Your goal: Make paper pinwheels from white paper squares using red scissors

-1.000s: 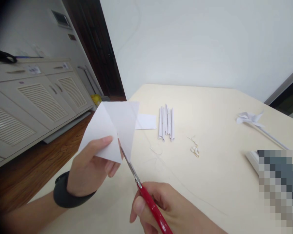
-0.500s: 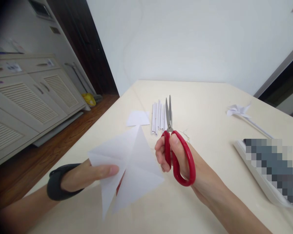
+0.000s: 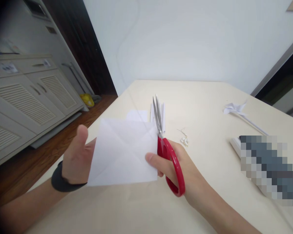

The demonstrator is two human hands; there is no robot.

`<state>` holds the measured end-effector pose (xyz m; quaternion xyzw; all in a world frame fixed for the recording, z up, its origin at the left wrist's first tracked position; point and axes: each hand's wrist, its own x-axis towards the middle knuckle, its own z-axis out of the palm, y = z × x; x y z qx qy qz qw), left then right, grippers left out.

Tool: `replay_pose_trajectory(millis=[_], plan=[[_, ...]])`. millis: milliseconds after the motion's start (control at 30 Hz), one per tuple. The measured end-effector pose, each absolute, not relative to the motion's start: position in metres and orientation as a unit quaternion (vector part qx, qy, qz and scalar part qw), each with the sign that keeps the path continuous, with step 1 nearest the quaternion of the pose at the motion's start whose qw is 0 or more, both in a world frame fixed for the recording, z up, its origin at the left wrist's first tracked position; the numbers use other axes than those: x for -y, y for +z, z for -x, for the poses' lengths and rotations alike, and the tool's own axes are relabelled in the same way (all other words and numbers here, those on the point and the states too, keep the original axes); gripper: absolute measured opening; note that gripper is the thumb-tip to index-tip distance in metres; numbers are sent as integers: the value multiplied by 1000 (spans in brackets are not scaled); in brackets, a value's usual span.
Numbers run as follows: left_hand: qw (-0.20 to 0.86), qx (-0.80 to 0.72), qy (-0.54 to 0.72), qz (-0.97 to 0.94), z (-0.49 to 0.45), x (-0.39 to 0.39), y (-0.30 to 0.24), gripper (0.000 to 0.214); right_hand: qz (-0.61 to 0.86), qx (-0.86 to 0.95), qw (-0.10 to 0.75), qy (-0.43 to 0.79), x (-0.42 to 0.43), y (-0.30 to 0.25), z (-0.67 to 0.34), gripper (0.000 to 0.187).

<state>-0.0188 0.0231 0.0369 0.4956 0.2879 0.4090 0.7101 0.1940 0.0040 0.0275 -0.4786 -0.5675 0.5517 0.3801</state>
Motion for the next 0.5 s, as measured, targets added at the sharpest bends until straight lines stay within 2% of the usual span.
replay_pose_trajectory(millis=[33,100,200,267,300,433,500], plan=[[721,-253,388,-516,19,-24,37,70,485,551,408,542,-3,28,-193,30],[733,-194,318,-569,19,-26,36,73,487,522,453,533,-2,28,-190,35],[708,-202,194,-649,14,-23,36,57,478,496,492,532,2,27,-184,38],[681,-237,154,-675,9,-17,34,44,467,483,502,544,6,24,-178,34],[682,-244,163,-669,6,-14,33,41,463,478,502,553,9,23,-175,30],[700,-259,213,-631,-1,-6,25,54,453,473,501,565,17,18,-163,26],[686,-282,220,-634,-2,-6,22,50,461,464,510,558,18,16,-160,24]])
